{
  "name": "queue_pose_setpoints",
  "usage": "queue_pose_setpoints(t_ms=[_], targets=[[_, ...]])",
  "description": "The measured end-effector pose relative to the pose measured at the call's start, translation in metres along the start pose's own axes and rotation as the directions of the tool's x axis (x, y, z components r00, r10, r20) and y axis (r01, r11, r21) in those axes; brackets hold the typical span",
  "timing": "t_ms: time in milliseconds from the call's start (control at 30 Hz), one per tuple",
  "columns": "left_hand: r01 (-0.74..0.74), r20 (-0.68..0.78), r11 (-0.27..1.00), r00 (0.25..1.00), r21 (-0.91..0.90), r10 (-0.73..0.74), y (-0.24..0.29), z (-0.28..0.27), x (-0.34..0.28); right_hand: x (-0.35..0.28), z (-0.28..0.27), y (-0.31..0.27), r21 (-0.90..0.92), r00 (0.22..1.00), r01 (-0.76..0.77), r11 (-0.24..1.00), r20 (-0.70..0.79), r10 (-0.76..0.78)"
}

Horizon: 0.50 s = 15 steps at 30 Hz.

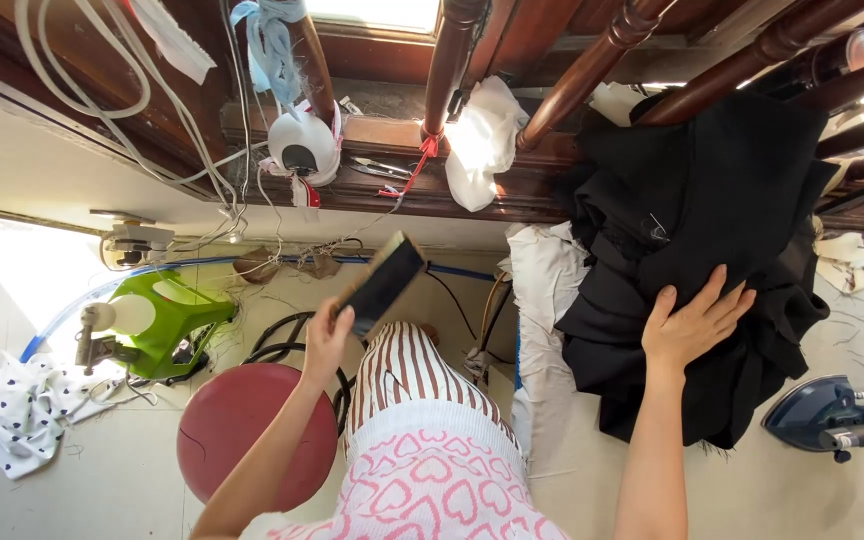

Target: Untying a bundle of black fabric pieces, cutting the binding strip with scissors, and sorting the pieces on a work table.

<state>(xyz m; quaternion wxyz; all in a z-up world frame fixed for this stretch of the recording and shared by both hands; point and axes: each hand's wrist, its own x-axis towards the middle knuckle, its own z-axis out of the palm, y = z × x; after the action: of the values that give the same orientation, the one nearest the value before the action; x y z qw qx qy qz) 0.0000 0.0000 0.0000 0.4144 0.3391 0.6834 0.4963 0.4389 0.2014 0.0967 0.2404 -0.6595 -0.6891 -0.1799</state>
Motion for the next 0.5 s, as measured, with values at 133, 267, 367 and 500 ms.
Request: queue_pose_setpoints(t_ms=[133, 267, 367, 500], targets=[[-0.015, 0.252, 0.971, 0.967, 0.239, -0.048, -0.02, -0.01, -0.037, 0.001, 0.0, -0.001, 0.012, 1.0, -0.01, 1.0, -0.001, 0.01], [-0.213, 0.532, 0.767, 0.825, 0.605, -0.191, -0.02, 0.002, -0.064, 0.001, 0.0, -0.001, -0.006, 1.0, 0.014, 1.0, -0.024, -0.014], [-0.522, 0.691, 0.589, 0.717, 0.617, -0.089, -0.057, 0.012, -0.056, -0.001, -0.001, 0.0, -0.003, 1.0, 0.016, 1.0, -0.024, -0.016], [-0.624, 0.792, 0.541, 0.595, 0.564, -0.14, -0.084, 0.009, -0.02, -0.001, -0.004, 0.0, 0.018, 0.999, 0.025, 1.0, -0.021, -0.024]])
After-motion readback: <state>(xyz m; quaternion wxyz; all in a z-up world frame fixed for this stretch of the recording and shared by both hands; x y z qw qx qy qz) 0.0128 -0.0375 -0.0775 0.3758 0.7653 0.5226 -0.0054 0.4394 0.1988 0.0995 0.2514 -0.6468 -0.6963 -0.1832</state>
